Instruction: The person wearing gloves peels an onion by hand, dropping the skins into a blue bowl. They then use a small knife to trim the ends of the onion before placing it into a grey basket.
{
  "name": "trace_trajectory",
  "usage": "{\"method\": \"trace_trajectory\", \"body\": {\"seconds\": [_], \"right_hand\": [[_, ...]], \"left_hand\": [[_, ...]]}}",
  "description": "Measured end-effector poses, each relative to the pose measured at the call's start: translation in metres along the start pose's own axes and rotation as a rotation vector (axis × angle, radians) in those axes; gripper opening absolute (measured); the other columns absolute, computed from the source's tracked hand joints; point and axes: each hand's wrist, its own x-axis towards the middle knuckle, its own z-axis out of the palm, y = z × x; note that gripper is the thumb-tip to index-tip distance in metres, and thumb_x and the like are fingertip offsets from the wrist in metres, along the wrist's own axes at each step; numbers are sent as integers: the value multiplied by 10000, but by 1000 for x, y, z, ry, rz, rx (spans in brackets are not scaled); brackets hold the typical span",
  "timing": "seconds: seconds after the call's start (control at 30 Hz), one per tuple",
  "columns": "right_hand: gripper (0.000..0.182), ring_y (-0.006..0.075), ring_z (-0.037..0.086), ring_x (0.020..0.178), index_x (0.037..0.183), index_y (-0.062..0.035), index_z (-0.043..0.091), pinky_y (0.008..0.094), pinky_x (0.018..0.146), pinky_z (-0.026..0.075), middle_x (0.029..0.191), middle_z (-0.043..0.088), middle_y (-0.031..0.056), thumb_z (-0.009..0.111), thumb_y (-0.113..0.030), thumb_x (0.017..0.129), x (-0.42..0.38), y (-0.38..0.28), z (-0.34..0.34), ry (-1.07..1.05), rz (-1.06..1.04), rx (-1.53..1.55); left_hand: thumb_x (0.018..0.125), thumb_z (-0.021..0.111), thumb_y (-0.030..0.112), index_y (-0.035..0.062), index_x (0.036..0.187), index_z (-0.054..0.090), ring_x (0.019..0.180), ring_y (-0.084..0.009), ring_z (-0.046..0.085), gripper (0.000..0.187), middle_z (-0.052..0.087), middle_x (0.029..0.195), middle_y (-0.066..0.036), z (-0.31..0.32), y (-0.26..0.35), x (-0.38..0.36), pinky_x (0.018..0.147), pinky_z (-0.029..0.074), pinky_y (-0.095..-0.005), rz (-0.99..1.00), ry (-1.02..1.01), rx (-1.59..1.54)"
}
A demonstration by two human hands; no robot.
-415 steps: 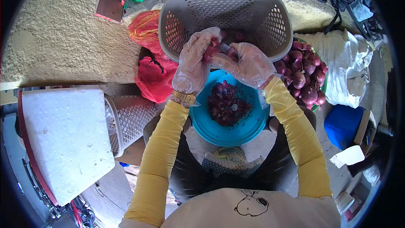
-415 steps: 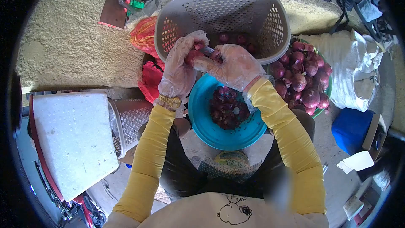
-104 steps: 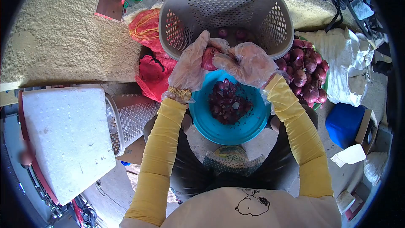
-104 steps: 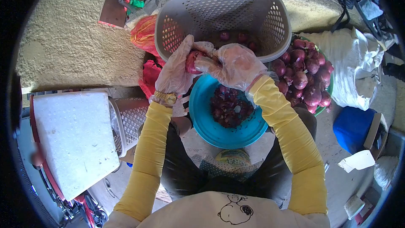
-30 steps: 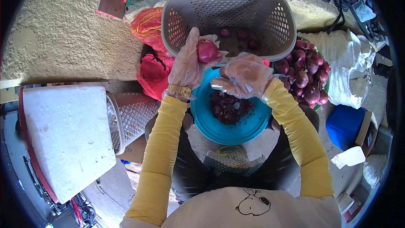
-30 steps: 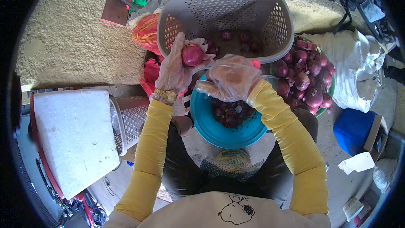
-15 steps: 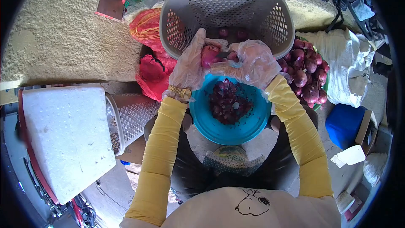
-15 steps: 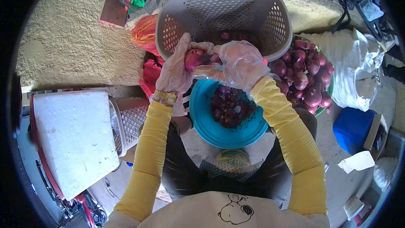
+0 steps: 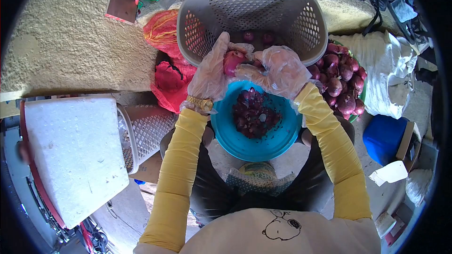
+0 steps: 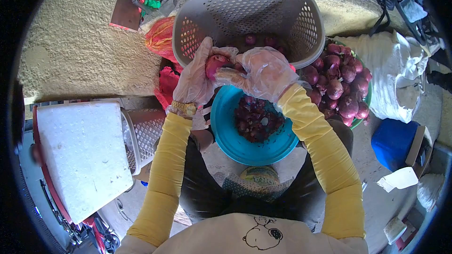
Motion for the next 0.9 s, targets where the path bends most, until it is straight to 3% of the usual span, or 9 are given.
{"method": "trace_trajectory", "body": {"seconds": [0.13,0.2,0.23,0.3,0.43,0.5,0.63,0.83,0.9], "right_hand": [[586,418,667,814,1006,-54,739,509,732,524,805,687,201,620,-621,922,3,1,2,-106,49,-6],[617,428,659,769,868,-34,724,505,693,523,774,674,208,608,-638,921,2,-5,-1,-38,0,50],[617,428,659,769,868,-34,724,505,693,523,774,674,208,608,-638,921,2,-4,0,-38,0,50],[656,427,658,759,766,-31,696,508,704,523,758,664,213,587,-659,923,1,-1,4,-137,-22,-69],[685,423,663,759,756,-35,696,510,717,524,742,659,210,570,-690,912,0,2,9,-137,-93,-101],[681,416,671,764,769,-46,706,509,729,528,740,663,197,577,-702,898,2,-2,4,-278,-107,-82],[675,412,677,777,784,-59,718,499,728,531,768,672,192,617,-722,854,-1,-1,10,-350,-140,42],[696,390,679,849,797,-68,721,501,777,528,846,694,162,670,-762,771,-5,0,9,-366,-200,8],[660,371,683,863,805,-82,719,500,793,524,836,695,143,696,-740,765,0,-6,2,-467,-123,-117]], "left_hand": [[1072,512,428,-96,1128,628,938,-272,704,540,692,1049,-197,-3,1,-1,799,637,-357,-31,-53,-1],[1071,516,426,-90,1135,631,947,-266,700,533,695,1046,-192,-6,-2,1,800,636,-362,-38,-58,-4],[1070,518,428,-85,1134,633,956,-263,697,530,696,1044,-189,-7,-5,3,804,637,-371,12,-26,20],[1068,521,431,-79,1133,636,966,-260,694,527,696,1041,-186,-8,-7,5,808,638,-380,63,6,43],[1057,527,466,-67,1134,636,970,-269,695,550,686,1059,-190,-8,-6,4,807,641,-405,46,38,23],[1054,523,482,-64,1132,634,971,-280,700,563,681,1067,-193,-9,-4,2,813,643,-416,43,37,2],[1051,502,515,-57,1131,630,983,-337,712,592,669,1090,-202,-9,0,0,846,644,-448,-19,37,-16],[1056,503,497,-58,1159,621,989,-380,704,577,654,1118,-202,-11,0,1,888,629,-489,-32,88,-53],[1061,502,482,-59,1177,613,1010,-383,696,565,650,1128,-202,-12,0,1,895,625,-494,-50,107,-54]]}}
